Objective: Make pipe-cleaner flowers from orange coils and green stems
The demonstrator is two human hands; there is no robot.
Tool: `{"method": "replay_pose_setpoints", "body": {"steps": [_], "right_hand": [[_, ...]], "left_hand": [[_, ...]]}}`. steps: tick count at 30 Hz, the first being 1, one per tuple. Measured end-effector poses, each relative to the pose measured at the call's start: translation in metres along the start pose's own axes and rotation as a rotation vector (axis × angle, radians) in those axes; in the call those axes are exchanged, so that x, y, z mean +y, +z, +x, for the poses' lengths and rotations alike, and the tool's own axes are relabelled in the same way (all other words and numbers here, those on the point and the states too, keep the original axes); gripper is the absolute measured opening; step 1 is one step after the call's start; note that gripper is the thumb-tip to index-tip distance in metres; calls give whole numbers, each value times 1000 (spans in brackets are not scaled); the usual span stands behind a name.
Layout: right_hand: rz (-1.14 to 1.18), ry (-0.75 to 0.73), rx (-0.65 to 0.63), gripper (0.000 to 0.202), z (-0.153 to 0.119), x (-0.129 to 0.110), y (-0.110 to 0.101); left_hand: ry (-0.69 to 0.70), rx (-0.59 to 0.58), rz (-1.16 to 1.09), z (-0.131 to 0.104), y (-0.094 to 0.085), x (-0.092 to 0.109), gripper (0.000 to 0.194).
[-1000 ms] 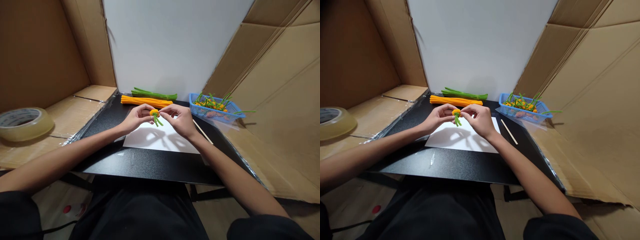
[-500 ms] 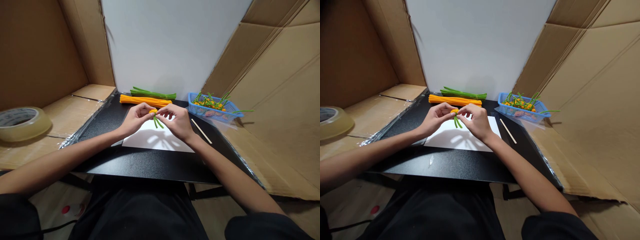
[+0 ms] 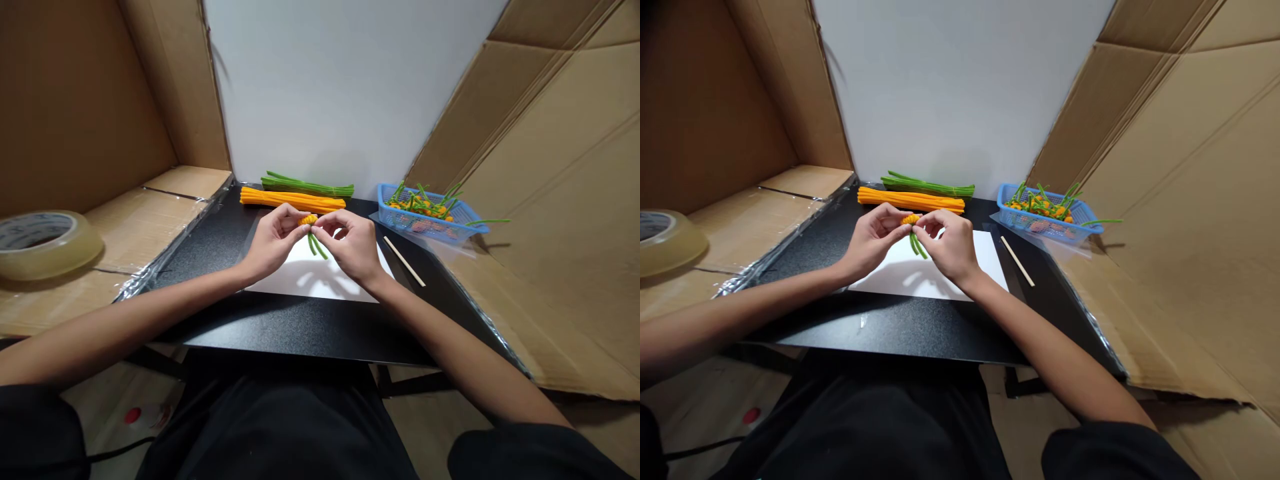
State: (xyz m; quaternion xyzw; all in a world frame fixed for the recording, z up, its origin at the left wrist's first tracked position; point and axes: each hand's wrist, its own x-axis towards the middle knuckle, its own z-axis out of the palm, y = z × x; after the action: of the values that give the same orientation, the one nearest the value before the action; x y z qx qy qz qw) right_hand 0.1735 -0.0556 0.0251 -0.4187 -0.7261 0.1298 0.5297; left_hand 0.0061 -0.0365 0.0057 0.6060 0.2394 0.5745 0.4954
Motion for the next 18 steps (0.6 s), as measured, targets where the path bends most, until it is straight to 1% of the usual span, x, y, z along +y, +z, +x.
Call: {"method": "replay_pose_setpoints", "body": {"steps": [2, 5, 8, 10, 14, 18], "right_hand": [[31, 12, -31, 7, 1, 0, -1], [106, 42, -69, 11, 2, 2, -2], [177, 83, -83, 15, 2, 4, -1], [216, 114, -92, 20, 3, 6, 0], [240, 146, -92, 33, 3, 9, 1], [177, 93, -78, 39, 2, 8, -1]], "left_hand": [[-66, 15, -10, 0, 0, 0, 39], [-175, 46, -83, 1, 0, 1, 35], [-232, 76, -160, 3, 1, 2, 31], [-235, 66, -167, 4, 0, 2, 31], [-195, 17, -143, 5, -3, 1, 33], [-181, -27, -104, 5, -6, -1, 33]]}}
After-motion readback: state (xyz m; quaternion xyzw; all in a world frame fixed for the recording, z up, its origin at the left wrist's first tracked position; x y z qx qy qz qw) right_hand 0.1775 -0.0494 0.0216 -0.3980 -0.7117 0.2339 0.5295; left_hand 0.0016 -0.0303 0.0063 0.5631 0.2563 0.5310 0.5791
